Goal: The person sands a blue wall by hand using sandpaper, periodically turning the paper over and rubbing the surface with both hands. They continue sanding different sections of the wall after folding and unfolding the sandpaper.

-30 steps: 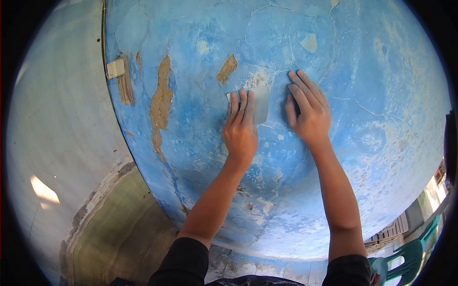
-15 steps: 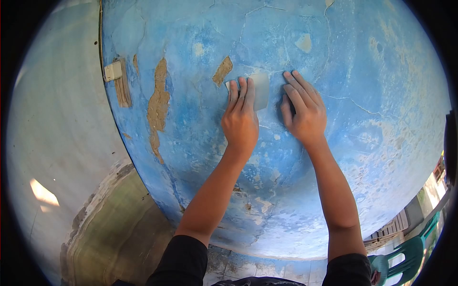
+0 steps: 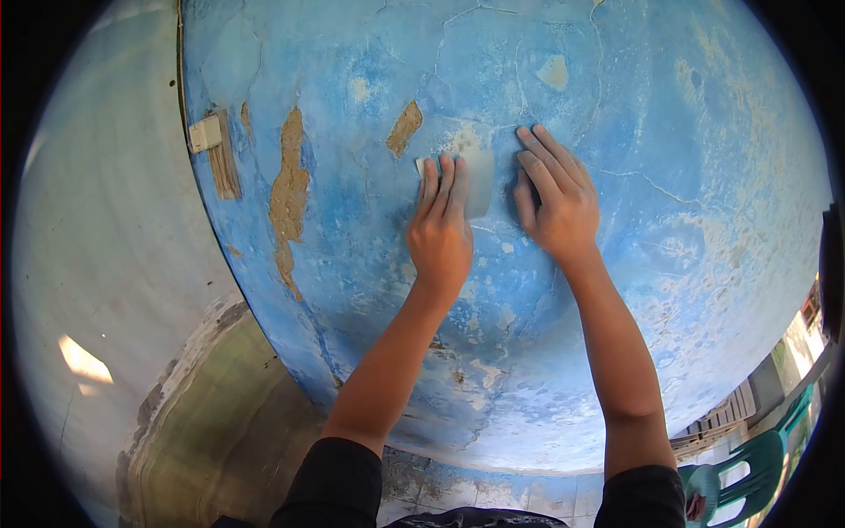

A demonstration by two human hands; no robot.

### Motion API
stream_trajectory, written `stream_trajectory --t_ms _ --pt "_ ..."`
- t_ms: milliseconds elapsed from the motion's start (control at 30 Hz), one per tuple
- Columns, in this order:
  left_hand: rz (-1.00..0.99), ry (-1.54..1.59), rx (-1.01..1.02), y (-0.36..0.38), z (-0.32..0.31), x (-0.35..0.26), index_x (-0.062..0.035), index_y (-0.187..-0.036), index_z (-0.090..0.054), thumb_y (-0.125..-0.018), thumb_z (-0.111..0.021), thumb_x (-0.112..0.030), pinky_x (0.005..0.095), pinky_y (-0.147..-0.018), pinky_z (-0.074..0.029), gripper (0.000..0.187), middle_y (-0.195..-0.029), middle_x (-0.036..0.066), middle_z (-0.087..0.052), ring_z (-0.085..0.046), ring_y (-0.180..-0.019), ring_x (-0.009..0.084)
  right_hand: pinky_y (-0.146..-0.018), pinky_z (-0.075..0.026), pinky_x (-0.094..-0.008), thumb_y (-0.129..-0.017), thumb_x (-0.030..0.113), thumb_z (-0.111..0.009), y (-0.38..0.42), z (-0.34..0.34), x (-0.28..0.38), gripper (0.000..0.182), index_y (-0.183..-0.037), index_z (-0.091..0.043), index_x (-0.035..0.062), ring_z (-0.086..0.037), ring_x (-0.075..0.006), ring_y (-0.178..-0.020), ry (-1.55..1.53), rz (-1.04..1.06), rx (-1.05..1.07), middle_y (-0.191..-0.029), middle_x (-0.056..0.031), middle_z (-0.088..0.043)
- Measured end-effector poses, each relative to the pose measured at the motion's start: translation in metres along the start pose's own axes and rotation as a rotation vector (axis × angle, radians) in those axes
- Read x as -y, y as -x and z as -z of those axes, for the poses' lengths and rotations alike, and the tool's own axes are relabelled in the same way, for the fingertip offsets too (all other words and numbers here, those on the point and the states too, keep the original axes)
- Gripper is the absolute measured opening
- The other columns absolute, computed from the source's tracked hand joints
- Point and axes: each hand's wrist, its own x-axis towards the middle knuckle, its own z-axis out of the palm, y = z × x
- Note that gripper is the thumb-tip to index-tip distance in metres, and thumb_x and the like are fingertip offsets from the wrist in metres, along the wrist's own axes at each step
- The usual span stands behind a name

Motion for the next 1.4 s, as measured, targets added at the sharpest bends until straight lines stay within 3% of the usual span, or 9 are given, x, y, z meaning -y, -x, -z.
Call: stream_trajectory --t_ms 233,433,633,833,1000,1200,1400 --pt "0.019 0.000 -0.021 -0.022 -0.002 0.001 -0.0014 -0.152 -0.062 -0.090 -0.062 0.017 0.0511 -0.115 -0.055 0.065 -0.154 0.023 -0.064 -0.053 -0.149 0.0429 -0.109 -0.058 -0.0447 -0.086 0.004 -0.075 -0.002 0.000 0.000 0.019 -0.104 -0.076 0.0031 -0.069 -0.0291 -0.135 0.007 0.012 -0.008 -0.134 -0.0111 -0.078" --pt "-0.061 -0.039 0.013 0.004 0.000 0.010 -0.0006 -0.151 -0.063 -0.090 -0.062 0.017 0.0505 -0.113 -0.056 0.064 -0.154 0.023 -0.063 -0.053 -0.149 0.0441 -0.109 -0.058 -0.0445 -0.087 0.005 -0.074 0.001 0.000 0.002 0.018 -0.104 -0.076 0.0031 -0.069 -0.0290 -0.135 0.017 -0.005 -0.006 -0.134 -0.0110 -0.078" --pt "0.050 -0.010 -0.023 -0.029 -0.002 0.002 0.0002 -0.150 -0.064 -0.090 -0.061 0.018 0.0509 -0.112 -0.057 0.063 -0.151 0.023 -0.065 -0.055 -0.147 0.0435 -0.109 -0.058 -0.0444 -0.087 0.005 -0.074 -0.001 0.001 0.002 0.017 -0.104 -0.075 0.0036 -0.069 -0.0290 -0.135 0.023 0.003 0.005 -0.135 -0.0113 -0.077" --pt "-0.098 -0.041 -0.018 -0.002 -0.001 0.015 0.0008 -0.151 -0.063 -0.091 -0.060 0.017 0.0513 -0.112 -0.057 0.062 -0.151 0.023 -0.065 -0.055 -0.147 0.0434 -0.108 -0.059 -0.0441 -0.087 0.005 -0.074 0.000 -0.002 0.003 0.017 -0.104 -0.075 0.0037 -0.069 -0.0290 -0.135 0.026 0.005 -0.014 -0.135 -0.0114 -0.077" --pt "0.002 -0.024 -0.074 -0.019 -0.006 0.002 0.0008 -0.150 -0.064 -0.089 -0.061 0.019 0.0512 -0.113 -0.057 0.063 -0.149 0.023 -0.067 -0.057 -0.145 0.0434 -0.107 -0.059 -0.0435 -0.086 0.005 -0.075 -0.001 -0.001 0.003 0.019 -0.105 -0.075 0.0036 -0.069 -0.0290 -0.135 0.040 0.010 0.001 -0.135 -0.0118 -0.077" --pt "-0.094 -0.031 -0.036 0.002 -0.003 0.015 0.0012 -0.150 -0.064 -0.089 -0.059 0.020 0.0508 -0.113 -0.057 0.064 -0.149 0.024 -0.067 -0.056 -0.147 0.0435 -0.107 -0.059 -0.0433 -0.086 0.005 -0.075 -0.001 -0.002 0.004 0.018 -0.105 -0.075 0.0036 -0.069 -0.0292 -0.135 0.046 0.012 -0.004 -0.135 -0.0123 -0.077" --pt "-0.017 0.009 -0.078 -0.014 -0.005 0.004 0.0002 -0.148 -0.066 -0.088 -0.059 0.020 0.0509 -0.114 -0.056 0.063 -0.149 0.022 -0.067 -0.057 -0.146 0.0432 -0.107 -0.059 -0.0430 -0.086 0.005 -0.075 -0.001 -0.001 0.004 0.018 -0.104 -0.074 0.0035 -0.069 -0.0295 -0.135 0.043 0.011 0.003 -0.135 -0.0127 -0.077"
